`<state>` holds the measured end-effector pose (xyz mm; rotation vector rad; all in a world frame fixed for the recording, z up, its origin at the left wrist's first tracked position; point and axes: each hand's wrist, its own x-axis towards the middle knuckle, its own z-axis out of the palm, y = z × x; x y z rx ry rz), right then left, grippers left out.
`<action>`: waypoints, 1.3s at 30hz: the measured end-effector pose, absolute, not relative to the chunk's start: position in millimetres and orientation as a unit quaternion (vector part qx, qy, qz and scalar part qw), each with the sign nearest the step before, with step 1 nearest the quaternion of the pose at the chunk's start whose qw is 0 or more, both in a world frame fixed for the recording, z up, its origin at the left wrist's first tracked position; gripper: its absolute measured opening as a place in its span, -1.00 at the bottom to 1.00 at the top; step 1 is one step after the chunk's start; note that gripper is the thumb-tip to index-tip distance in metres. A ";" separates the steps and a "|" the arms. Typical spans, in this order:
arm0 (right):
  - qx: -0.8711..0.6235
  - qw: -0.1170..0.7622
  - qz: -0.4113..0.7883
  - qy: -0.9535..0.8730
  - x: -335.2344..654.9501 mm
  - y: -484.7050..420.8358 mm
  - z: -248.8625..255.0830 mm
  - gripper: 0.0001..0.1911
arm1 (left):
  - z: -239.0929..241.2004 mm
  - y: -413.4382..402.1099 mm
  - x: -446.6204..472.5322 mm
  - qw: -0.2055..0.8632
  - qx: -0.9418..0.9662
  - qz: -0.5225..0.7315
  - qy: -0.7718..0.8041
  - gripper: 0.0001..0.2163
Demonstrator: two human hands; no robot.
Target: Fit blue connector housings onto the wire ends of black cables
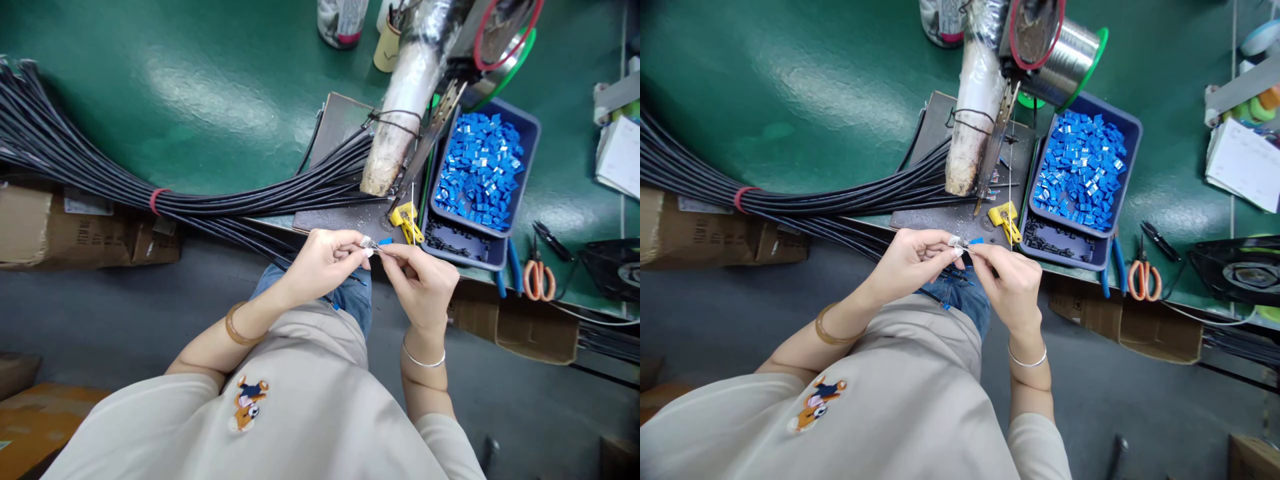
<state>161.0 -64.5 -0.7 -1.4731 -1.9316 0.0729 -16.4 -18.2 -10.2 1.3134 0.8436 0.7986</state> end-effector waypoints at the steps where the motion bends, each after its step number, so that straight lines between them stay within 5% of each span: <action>1: -0.566 0.342 0.026 -0.750 160.7 -64.1 -0.5 -0.95 | -10.4 -18.1 -16.5 0.639 0.577 0.349 0.370 -0.88; 5: -0.580 0.330 0.059 -0.742 158.1 -64.9 -1.6 -0.96 | -12.3 -18.2 -17.4 0.611 0.605 0.357 0.366 -0.89; 13: -0.600 0.448 0.315 -0.583 148.8 -67.9 -7.4 -0.84 | -16.8 -24.6 -11.6 0.430 0.713 0.443 0.333 -0.90; 19: -0.599 0.508 0.220 -0.578 152.1 -67.7 -7.3 -0.90 | -17.3 -24.9 -7.4 0.525 0.644 0.434 0.347 -0.89; 25: -0.549 0.603 0.071 -0.575 156.3 -67.1 -13.9 -0.77 | -17.2 -19.3 -9.9 0.616 0.582 0.403 0.346 -0.86; 32: -0.524 0.482 0.014 -0.702 154.6 -62.8 -17.5 -0.77 | -19.6 -14.0 -4.0 0.647 0.544 0.400 0.354 -0.85; 39: -0.548 0.488 0.042 -0.678 153.6 -57.9 -18.9 -0.81 | -19.9 -8.3 3.4 0.612 0.543 0.436 0.376 -0.88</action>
